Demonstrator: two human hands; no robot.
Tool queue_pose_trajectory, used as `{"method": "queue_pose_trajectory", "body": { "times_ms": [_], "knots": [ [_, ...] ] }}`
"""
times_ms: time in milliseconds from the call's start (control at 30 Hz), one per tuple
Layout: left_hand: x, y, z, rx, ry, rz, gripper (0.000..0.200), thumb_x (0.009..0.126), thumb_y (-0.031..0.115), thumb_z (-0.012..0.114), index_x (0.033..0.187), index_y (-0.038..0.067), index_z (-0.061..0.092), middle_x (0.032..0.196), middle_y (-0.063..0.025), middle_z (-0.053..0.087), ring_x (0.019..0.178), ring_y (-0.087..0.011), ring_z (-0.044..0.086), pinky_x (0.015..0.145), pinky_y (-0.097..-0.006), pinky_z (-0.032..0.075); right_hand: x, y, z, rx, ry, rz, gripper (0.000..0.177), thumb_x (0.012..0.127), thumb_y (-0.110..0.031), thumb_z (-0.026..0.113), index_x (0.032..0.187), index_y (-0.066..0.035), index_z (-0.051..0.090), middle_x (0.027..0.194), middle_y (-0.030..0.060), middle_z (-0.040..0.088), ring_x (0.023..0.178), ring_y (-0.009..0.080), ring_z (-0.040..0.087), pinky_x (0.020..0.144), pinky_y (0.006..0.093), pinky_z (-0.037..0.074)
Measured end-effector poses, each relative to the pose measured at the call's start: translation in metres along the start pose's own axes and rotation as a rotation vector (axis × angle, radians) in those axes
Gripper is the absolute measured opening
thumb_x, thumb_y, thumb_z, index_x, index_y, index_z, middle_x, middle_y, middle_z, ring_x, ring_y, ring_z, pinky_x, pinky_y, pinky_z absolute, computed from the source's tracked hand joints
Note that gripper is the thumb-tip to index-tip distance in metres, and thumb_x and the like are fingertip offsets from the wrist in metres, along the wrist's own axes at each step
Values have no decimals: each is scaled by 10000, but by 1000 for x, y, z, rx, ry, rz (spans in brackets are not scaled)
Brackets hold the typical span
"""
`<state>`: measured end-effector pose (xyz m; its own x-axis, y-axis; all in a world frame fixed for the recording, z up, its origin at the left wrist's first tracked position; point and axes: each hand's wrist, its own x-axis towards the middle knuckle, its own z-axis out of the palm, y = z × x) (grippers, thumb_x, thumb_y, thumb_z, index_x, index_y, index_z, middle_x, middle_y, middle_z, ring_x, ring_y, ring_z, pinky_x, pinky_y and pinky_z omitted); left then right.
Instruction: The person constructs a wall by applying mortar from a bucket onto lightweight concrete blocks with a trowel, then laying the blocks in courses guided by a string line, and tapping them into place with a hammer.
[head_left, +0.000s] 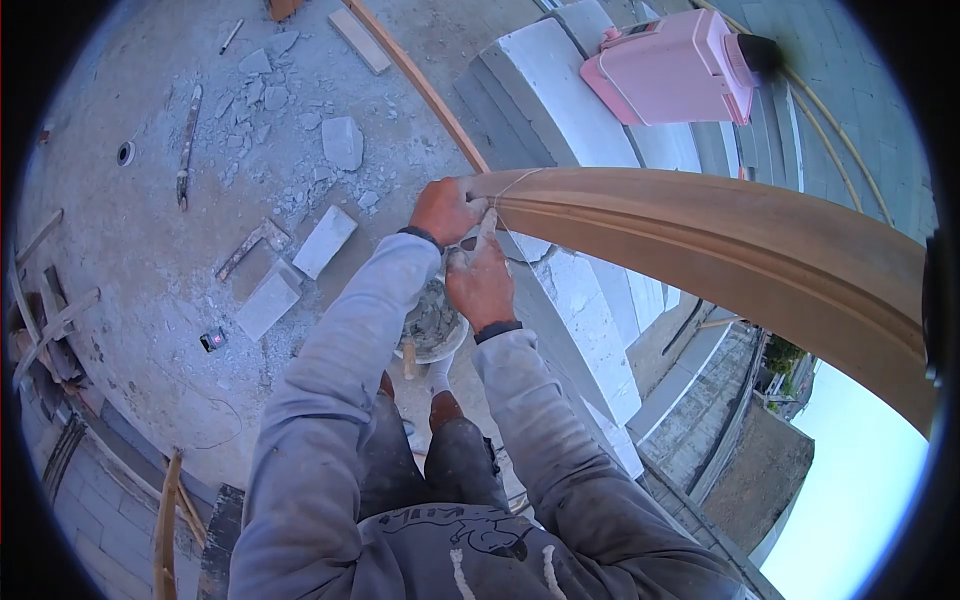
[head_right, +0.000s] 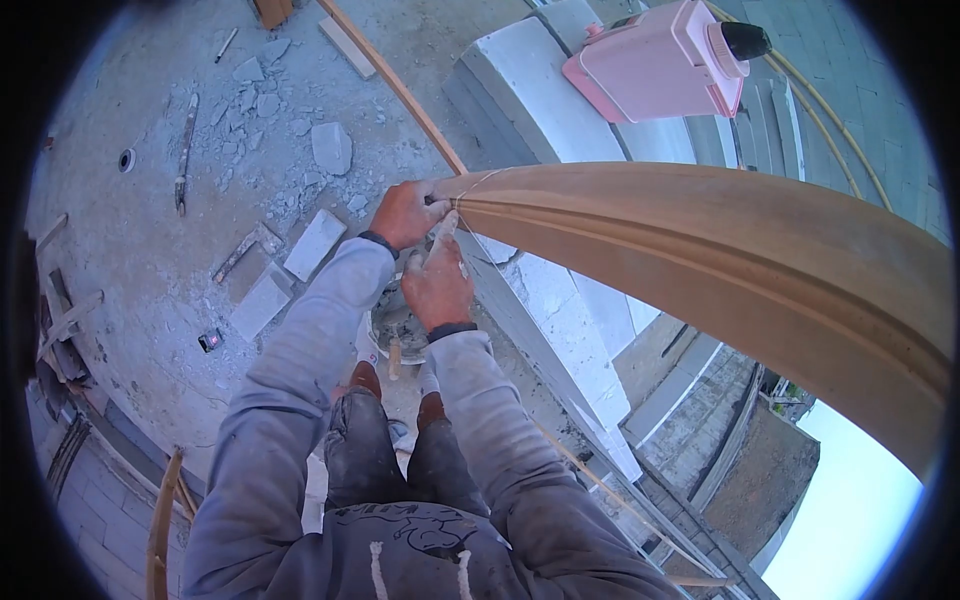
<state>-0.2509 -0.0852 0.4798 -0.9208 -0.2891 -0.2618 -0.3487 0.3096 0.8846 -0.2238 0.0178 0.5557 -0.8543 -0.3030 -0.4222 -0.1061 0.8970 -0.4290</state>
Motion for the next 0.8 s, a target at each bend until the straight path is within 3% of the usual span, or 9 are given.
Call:
{"method": "queue_pose_trajectory", "body": {
  "times_ms": [67, 300, 467, 600, 700, 800],
  "knots": [
    [-9, 3, -1, -193, 49, -68, 290, 764, 253, 647, 886, -10, 654, 800, -176, 654, 726, -282, 636, 685, -357, 488, 0, 3, 4, 2, 52, -59, 728, 783, -158, 501, 1389, 58, 160, 1179, 259, 511, 1079, 369, 520, 925, 410, 401],
    [-8, -3, -4, -348, -53, -112, 321, 784, 281, 650, 904, -16, 659, 801, -139, 666, 717, -213, 632, 668, -329, 482, 1, -1, -3, 114, -4, 9, 703, 774, -136, 497, 1378, 68, 200, 1168, 261, 516, 1067, 365, 528, 919, 402, 405],
    [0, 7, -11, -22, -27, 55, 260, 749, 259, 643, 850, 23, 681, 758, -171, 651, 696, -293, 634, 661, -360, 490, 3, 3, -1, 117, 7, -4, 686, 774, -131, 496, 1366, 82, 224, 1160, 273, 517, 1064, 368, 529, 920, 407, 403],
    [3, 13, -9, 80, 2, 73, 243, 729, 254, 633, 828, 38, 682, 756, -184, 639, 710, -335, 622, 669, -382, 493, 8, 11, 7, 126, 8, -17, 690, 775, -132, 494, 1368, 83, 214, 1172, 277, 509, 1077, 377, 518, 924, 413, 400],
    [5, 15, -3, 194, 50, 76, 239, 730, 256, 625, 809, 37, 678, 748, -179, 640, 715, -340, 623, 675, -394, 494, 10, 15, 11, 88, 58, -55, 667, 766, -138, 527, 1340, 95, 279, 1084, 244, 584, 1019, 375, 560, 884, 419, 411],
    [9, 9, 0, 202, 39, -5, 252, 736, 268, 626, 809, 31, 672, 760, -186, 639, 728, -345, 624, 678, -399, 492, 10, 13, 10, 65, 55, -39, 660, 778, -147, 530, 1347, 77, 282, 1111, 260, 564, 1038, 386, 547, 894, 423, 407]
  ]
}}
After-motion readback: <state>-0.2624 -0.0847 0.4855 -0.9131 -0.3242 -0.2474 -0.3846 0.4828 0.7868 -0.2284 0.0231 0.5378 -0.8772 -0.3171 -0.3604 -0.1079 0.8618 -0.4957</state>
